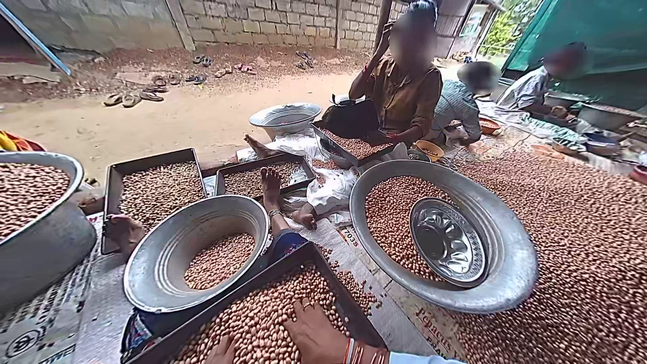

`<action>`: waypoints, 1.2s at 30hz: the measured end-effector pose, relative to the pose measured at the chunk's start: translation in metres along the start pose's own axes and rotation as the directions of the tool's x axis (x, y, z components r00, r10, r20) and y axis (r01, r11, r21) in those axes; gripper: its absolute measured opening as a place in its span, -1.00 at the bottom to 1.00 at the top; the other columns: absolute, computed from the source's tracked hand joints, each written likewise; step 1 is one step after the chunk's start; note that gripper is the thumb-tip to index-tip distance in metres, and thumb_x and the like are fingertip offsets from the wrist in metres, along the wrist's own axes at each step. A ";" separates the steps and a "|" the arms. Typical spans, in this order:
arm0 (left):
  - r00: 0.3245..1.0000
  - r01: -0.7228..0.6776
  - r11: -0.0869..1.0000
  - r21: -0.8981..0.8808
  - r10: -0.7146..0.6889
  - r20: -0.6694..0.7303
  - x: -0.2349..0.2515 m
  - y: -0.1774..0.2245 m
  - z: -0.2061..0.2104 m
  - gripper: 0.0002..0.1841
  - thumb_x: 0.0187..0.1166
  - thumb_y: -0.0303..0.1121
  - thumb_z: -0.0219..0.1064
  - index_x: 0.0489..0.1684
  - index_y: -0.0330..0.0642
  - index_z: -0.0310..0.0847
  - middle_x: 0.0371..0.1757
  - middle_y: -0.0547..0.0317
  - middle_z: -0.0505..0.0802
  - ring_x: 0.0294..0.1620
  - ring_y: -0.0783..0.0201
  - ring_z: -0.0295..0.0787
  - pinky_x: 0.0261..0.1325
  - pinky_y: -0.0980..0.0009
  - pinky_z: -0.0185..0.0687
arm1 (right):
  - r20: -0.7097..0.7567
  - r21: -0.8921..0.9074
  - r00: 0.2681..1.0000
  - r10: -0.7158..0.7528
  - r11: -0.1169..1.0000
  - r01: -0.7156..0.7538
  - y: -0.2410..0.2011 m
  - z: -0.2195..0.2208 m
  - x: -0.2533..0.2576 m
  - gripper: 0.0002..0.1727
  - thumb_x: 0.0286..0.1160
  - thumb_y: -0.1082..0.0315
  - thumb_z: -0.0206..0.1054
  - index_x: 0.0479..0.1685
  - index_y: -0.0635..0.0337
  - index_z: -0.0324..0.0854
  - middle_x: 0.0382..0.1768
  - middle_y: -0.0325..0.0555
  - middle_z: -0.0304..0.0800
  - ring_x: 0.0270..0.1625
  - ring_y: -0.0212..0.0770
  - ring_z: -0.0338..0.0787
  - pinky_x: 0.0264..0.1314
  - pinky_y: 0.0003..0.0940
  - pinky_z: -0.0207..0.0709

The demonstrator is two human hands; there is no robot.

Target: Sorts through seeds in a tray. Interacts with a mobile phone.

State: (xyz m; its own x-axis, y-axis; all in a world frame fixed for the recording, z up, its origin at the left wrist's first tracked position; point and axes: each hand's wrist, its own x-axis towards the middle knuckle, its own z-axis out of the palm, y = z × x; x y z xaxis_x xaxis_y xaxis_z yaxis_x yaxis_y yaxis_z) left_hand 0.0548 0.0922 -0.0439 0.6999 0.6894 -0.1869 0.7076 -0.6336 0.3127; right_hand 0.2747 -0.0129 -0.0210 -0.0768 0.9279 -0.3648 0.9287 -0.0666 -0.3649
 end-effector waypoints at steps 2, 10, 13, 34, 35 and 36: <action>1.000 -0.006 1.000 0.005 0.007 -0.004 0.000 -0.001 0.001 -0.23 0.10 -0.38 0.58 0.36 -0.72 0.49 0.52 -0.66 0.51 0.52 -0.51 0.53 0.43 -0.29 0.52 | -0.005 -0.009 1.000 -0.002 1.000 0.002 0.000 0.000 0.000 -0.07 0.08 0.43 0.64 0.68 0.17 0.41 0.64 0.49 0.28 0.62 0.51 0.37 0.35 0.46 0.44; 1.000 0.010 1.000 0.002 -0.010 0.005 -0.001 0.001 -0.001 -0.23 0.13 -0.38 0.57 0.40 -0.70 0.48 0.53 -0.63 0.52 0.53 -0.49 0.52 0.45 -0.28 0.51 | -0.008 0.000 1.000 -0.012 1.000 0.012 -0.001 -0.002 -0.003 -0.07 0.11 0.41 0.64 0.69 0.19 0.39 0.66 0.51 0.24 0.64 0.52 0.35 0.37 0.48 0.43; 1.000 0.001 1.000 0.000 -0.001 -0.003 -0.002 0.001 -0.001 -0.23 0.11 -0.39 0.57 0.39 -0.71 0.48 0.52 -0.64 0.52 0.53 -0.50 0.52 0.44 -0.29 0.51 | -0.006 0.004 1.000 -0.009 1.000 0.009 -0.002 -0.003 -0.004 -0.08 0.10 0.42 0.64 0.68 0.19 0.40 0.64 0.49 0.26 0.61 0.51 0.38 0.36 0.46 0.44; 0.959 0.157 0.953 -0.258 -0.085 0.271 -0.025 0.014 -0.008 -0.03 0.46 0.03 0.47 0.79 -0.44 0.17 0.82 -0.44 0.23 0.85 -0.32 0.08 0.84 -0.14 -0.03 | 0.118 0.182 0.993 0.012 0.983 -0.033 -0.004 -0.008 -0.019 0.04 0.18 0.37 0.67 0.83 0.01 0.23 0.62 0.47 0.30 0.42 0.50 0.57 0.27 0.40 0.55; 0.960 0.150 0.949 -0.276 -0.073 0.272 -0.030 0.016 -0.006 0.04 0.44 0.15 0.46 0.80 -0.43 0.14 0.82 -0.43 0.23 0.85 -0.32 0.09 0.84 -0.14 -0.02 | 0.132 0.199 0.991 0.000 0.980 -0.027 -0.004 -0.008 -0.022 0.02 0.25 0.28 0.66 0.84 0.03 0.21 0.61 0.45 0.32 0.37 0.46 0.63 0.28 0.37 0.57; 0.958 0.151 0.941 -0.302 -0.064 0.279 -0.034 0.019 -0.004 0.11 0.40 0.22 0.48 0.82 -0.45 0.10 0.83 -0.43 0.21 0.86 -0.33 0.07 0.85 -0.16 -0.03 | 0.144 0.219 0.989 -0.013 0.976 -0.020 -0.004 -0.008 -0.025 0.01 0.30 0.19 0.66 0.85 0.06 0.19 0.58 0.44 0.36 0.34 0.43 0.66 0.29 0.34 0.57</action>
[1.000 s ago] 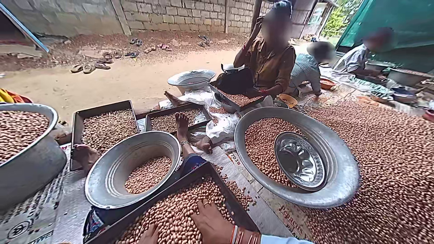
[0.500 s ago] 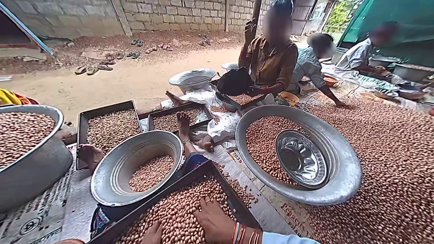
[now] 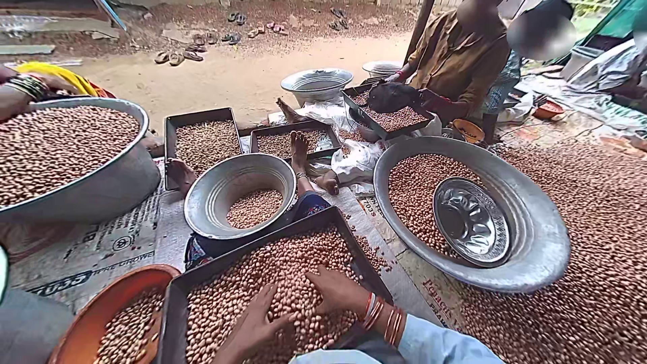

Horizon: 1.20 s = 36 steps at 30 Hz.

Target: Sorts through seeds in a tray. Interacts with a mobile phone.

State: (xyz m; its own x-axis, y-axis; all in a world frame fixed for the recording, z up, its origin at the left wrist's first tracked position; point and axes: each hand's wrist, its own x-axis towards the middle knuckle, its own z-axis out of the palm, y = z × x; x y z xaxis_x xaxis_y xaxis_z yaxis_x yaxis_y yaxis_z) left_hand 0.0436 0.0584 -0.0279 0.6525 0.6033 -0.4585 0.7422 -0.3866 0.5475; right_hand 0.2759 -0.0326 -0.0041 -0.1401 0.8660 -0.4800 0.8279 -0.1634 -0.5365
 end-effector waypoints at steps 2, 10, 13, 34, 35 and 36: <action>1.000 -0.016 0.999 -0.050 0.016 -0.004 -0.008 0.001 0.008 0.22 0.25 0.21 0.62 0.81 -0.50 0.07 0.81 -0.51 0.20 0.85 -0.38 0.07 0.83 -0.19 0.01 | 0.020 0.046 0.999 -0.028 0.999 0.027 -0.001 0.001 -0.005 0.07 0.29 0.08 0.68 0.86 0.11 0.15 0.55 0.44 0.41 0.33 0.39 0.68 0.32 0.32 0.56; 0.999 -0.025 0.974 -0.225 0.015 -0.043 -0.013 0.009 0.029 0.31 0.02 -0.14 0.82 0.88 -0.32 -0.05 0.73 -0.51 0.30 0.75 -0.35 0.26 0.72 -0.17 0.26 | 0.052 0.198 0.997 -0.065 0.979 0.053 -0.003 0.011 -0.007 0.27 0.14 0.07 0.77 0.91 0.13 0.00 0.63 0.44 0.31 0.47 0.34 0.60 0.40 0.29 0.55; 0.999 -0.002 0.907 -0.421 -0.014 -0.035 -0.015 0.011 0.027 0.32 0.04 -0.29 0.77 0.90 -0.36 -0.19 0.82 -0.49 0.15 0.86 -0.27 0.07 0.83 -0.06 0.06 | -0.042 0.426 0.992 -0.122 0.896 0.128 0.000 0.023 -0.004 0.30 0.09 0.19 0.79 0.87 0.37 -0.05 0.70 0.47 0.26 0.74 0.24 0.37 0.77 0.09 0.23; 0.945 -0.266 0.644 -0.717 0.027 -0.326 -0.034 0.008 -0.005 -0.37 0.34 -0.34 0.36 0.56 -0.01 0.49 0.46 0.24 0.73 0.13 0.32 0.83 0.04 0.33 0.84 | -0.339 0.348 0.895 -0.288 0.846 0.404 -0.023 -0.015 -0.006 -0.63 0.63 0.55 0.14 0.28 0.17 0.74 0.31 0.09 0.76 0.32 -0.06 0.76 0.42 -0.02 0.59; 0.943 -0.274 0.710 -0.648 0.068 -0.325 -0.036 0.003 -0.010 -0.36 0.39 -0.27 0.38 0.60 -0.01 0.48 0.57 0.21 0.65 0.25 0.27 0.79 0.17 0.27 0.80 | -0.341 0.278 0.893 -0.295 0.876 0.395 -0.021 -0.019 -0.009 -0.62 0.64 0.53 0.15 0.32 0.17 0.73 0.34 0.13 0.74 0.39 0.01 0.73 0.48 0.01 0.55; 0.938 -0.274 0.783 -0.559 0.089 -0.335 -0.040 -0.002 -0.014 -0.36 0.42 -0.24 0.38 0.61 -0.03 0.48 0.62 0.11 0.61 0.25 0.18 0.79 0.20 0.18 0.77 | -0.314 0.202 0.908 -0.278 0.915 0.349 -0.019 -0.025 -0.012 -0.61 0.66 0.49 0.18 0.38 0.15 0.70 0.39 0.15 0.71 0.43 0.06 0.71 0.49 0.05 0.54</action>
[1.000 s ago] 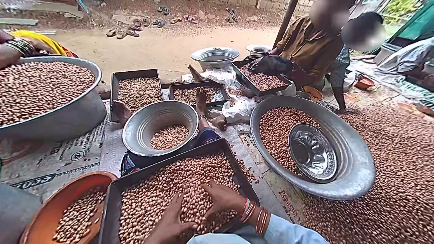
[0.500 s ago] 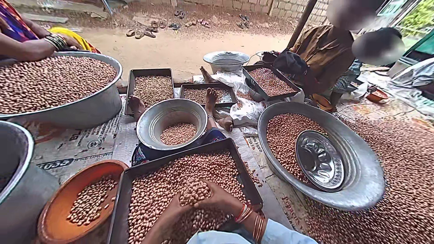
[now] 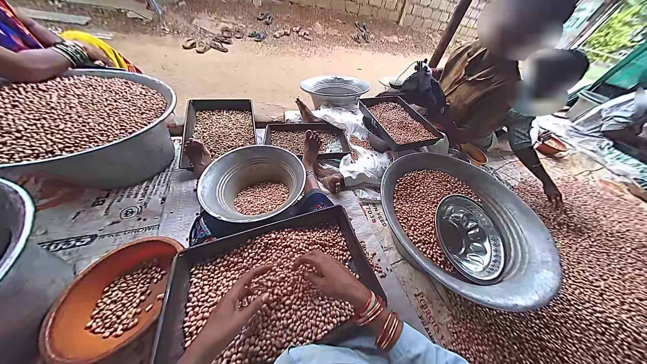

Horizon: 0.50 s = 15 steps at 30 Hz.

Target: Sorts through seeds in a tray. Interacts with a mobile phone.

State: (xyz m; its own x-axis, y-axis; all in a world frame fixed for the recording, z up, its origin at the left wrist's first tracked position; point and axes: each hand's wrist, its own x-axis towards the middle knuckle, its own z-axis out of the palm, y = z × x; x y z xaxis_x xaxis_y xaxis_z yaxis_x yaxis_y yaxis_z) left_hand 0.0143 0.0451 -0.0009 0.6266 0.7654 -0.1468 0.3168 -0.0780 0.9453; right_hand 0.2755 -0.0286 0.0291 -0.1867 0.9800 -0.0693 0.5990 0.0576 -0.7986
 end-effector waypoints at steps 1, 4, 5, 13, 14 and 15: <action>1.000 -0.013 0.991 0.131 0.012 0.008 -0.003 -0.001 -0.008 -0.37 0.45 -0.20 0.37 0.62 -0.04 0.49 0.62 0.02 0.61 0.28 0.06 0.80 0.25 0.05 0.77 | 0.030 -0.109 0.998 0.060 0.992 -0.056 0.002 -0.007 -0.003 -0.60 0.68 0.42 0.22 0.45 0.09 0.64 0.42 0.15 0.67 0.41 0.08 0.72 0.44 0.08 0.58; 0.989 0.110 0.870 0.481 -0.143 0.032 -0.015 -0.003 -0.035 -0.45 0.59 -0.20 0.46 0.57 -0.12 0.55 0.29 -0.19 0.84 0.18 -0.25 0.85 0.25 -0.32 0.66 | 0.042 -0.388 0.920 0.389 0.855 -0.344 0.007 -0.026 -0.017 -0.44 0.62 0.25 0.37 0.63 0.01 0.49 0.36 0.21 0.70 0.30 0.23 0.77 0.29 0.25 0.61; 0.968 0.195 0.792 0.579 -0.252 0.018 -0.019 -0.003 -0.043 -0.46 0.59 -0.16 0.48 0.53 -0.14 0.60 0.16 -0.22 0.89 0.15 -0.34 0.84 0.27 -0.42 0.56 | 0.045 -0.451 0.870 0.491 0.787 -0.421 0.009 -0.030 -0.020 -0.41 0.56 0.24 0.43 0.60 0.08 0.47 0.29 0.26 0.74 0.30 0.29 0.77 0.28 0.30 0.60; 0.806 0.274 0.597 0.754 -0.570 0.158 -0.029 -0.016 -0.005 -0.20 0.45 -0.13 0.58 0.63 -0.41 0.36 0.19 -0.53 0.79 0.31 -0.47 0.72 0.38 -0.38 0.52 | 0.382 -0.496 0.790 0.479 0.828 -0.262 0.018 -0.009 -0.031 -0.27 0.34 0.16 0.64 0.50 0.28 0.49 0.14 0.38 0.77 0.26 0.40 0.74 0.30 0.43 0.51; 0.803 0.272 0.603 0.750 -0.571 0.168 -0.027 -0.016 0.003 -0.21 0.45 -0.17 0.57 0.62 -0.43 0.35 0.18 -0.52 0.79 0.30 -0.46 0.73 0.37 -0.37 0.53 | 0.399 -0.472 0.797 0.454 0.847 -0.246 0.017 -0.001 -0.028 -0.27 0.36 0.19 0.63 0.51 0.27 0.47 0.11 0.39 0.77 0.23 0.41 0.76 0.28 0.43 0.52; 0.798 0.281 0.613 0.738 -0.577 0.175 -0.024 -0.017 0.009 -0.20 0.46 -0.19 0.56 0.63 -0.46 0.32 0.19 -0.52 0.79 0.30 -0.45 0.73 0.37 -0.36 0.53 | 0.407 -0.442 0.805 0.431 0.864 -0.240 0.015 0.007 -0.025 -0.25 0.34 0.20 0.64 0.53 0.27 0.44 0.11 0.39 0.78 0.22 0.40 0.76 0.27 0.43 0.53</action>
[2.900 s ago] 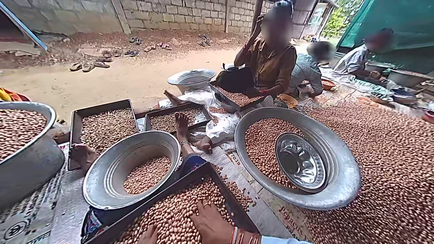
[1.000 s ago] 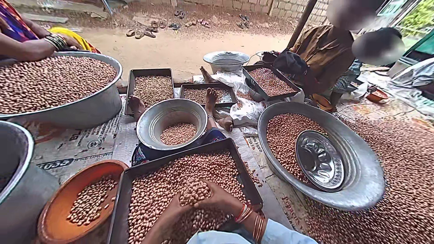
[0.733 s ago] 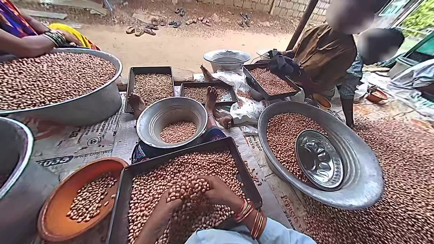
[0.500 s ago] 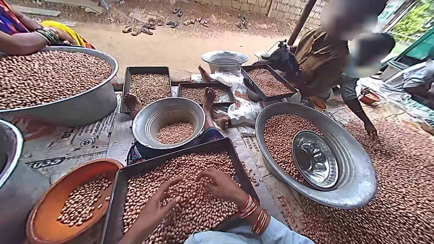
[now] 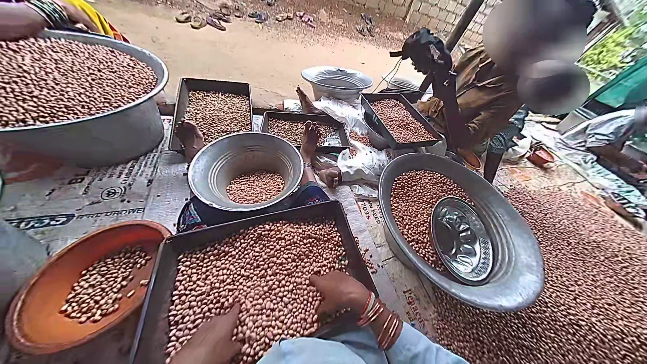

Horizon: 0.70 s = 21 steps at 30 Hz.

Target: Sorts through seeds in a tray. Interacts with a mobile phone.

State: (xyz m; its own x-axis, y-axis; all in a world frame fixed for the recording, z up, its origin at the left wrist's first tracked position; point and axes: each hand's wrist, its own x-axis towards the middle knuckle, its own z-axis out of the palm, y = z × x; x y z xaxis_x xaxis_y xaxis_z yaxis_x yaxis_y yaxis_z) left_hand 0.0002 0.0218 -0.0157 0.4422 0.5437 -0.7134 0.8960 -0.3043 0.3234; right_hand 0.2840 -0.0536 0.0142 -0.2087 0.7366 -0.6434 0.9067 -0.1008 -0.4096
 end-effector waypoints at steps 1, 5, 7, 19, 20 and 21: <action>1.000 0.001 1.000 -0.031 -0.001 0.013 0.003 0.003 0.001 -0.19 0.46 -0.17 0.55 0.64 -0.45 0.30 0.20 -0.50 0.78 0.31 -0.42 0.72 0.39 -0.35 0.53 | -0.002 0.025 1.000 -0.016 1.000 0.016 -0.006 0.003 0.005 -0.20 0.33 0.20 0.64 0.58 0.28 0.40 0.12 0.38 0.77 0.23 0.39 0.76 0.28 0.42 0.53; 0.995 -0.098 0.927 -0.363 0.087 -0.044 0.014 0.003 0.013 -0.16 0.43 -0.29 0.53 0.67 -0.52 0.19 0.34 -0.54 0.68 0.42 -0.34 0.64 0.49 -0.27 0.46 | -0.062 0.192 0.994 -0.090 0.976 0.100 -0.026 0.010 0.018 0.05 0.30 0.23 0.64 0.81 0.34 0.11 0.37 0.42 0.66 0.44 0.35 0.66 0.47 0.37 0.44; 0.989 -0.142 0.793 -0.593 0.092 -0.114 0.010 0.010 0.019 -0.10 0.36 -0.43 0.48 0.74 -0.53 0.04 0.52 -0.53 0.55 0.56 -0.23 0.53 0.59 -0.12 0.41 | -0.125 0.309 0.983 -0.131 0.937 0.164 -0.032 0.015 0.023 0.09 0.35 0.27 0.61 0.86 0.39 -0.02 0.59 0.44 0.47 0.65 0.31 0.50 0.67 0.28 0.30; 0.749 -0.208 0.974 -0.093 0.098 -0.655 0.021 -0.020 -0.051 -0.41 0.60 -0.35 0.43 0.66 -0.16 0.45 0.50 -0.39 0.62 0.19 -0.42 0.77 0.20 -0.39 0.62 | -0.541 0.193 0.826 -0.155 0.933 0.302 0.006 -0.045 0.035 -0.45 0.58 0.34 0.37 0.60 0.04 0.54 0.52 0.14 0.60 0.50 0.03 0.66 0.55 0.00 0.52; 0.746 -0.132 0.990 -0.045 0.069 -0.662 0.029 -0.028 -0.057 -0.40 0.57 -0.35 0.47 0.63 -0.21 0.47 0.49 -0.44 0.61 0.32 -0.49 0.68 0.29 -0.41 0.56 | -0.532 0.161 0.842 -0.091 0.965 0.206 0.017 -0.051 0.040 -0.42 0.56 0.33 0.38 0.63 0.02 0.52 0.54 0.16 0.58 0.52 0.07 0.64 0.56 0.03 0.50; 0.754 -0.065 0.998 -0.007 0.044 -0.655 0.038 -0.035 -0.061 -0.39 0.53 -0.34 0.52 0.60 -0.24 0.49 0.49 -0.47 0.61 0.43 -0.53 0.58 0.34 -0.41 0.53 | -0.517 0.136 0.856 -0.021 0.985 0.106 0.026 -0.056 0.046 -0.39 0.53 0.33 0.41 0.64 0.01 0.50 0.56 0.18 0.54 0.51 0.13 0.64 0.53 0.07 0.52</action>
State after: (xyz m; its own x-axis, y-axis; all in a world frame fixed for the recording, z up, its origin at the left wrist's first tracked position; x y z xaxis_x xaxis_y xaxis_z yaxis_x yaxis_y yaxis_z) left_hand -0.0117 0.1008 -0.0163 0.4001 0.9090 -0.1164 0.8658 -0.3333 0.3734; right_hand 0.3190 0.0154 0.0103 -0.0084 0.9781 -0.2079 0.8210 -0.1120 -0.5598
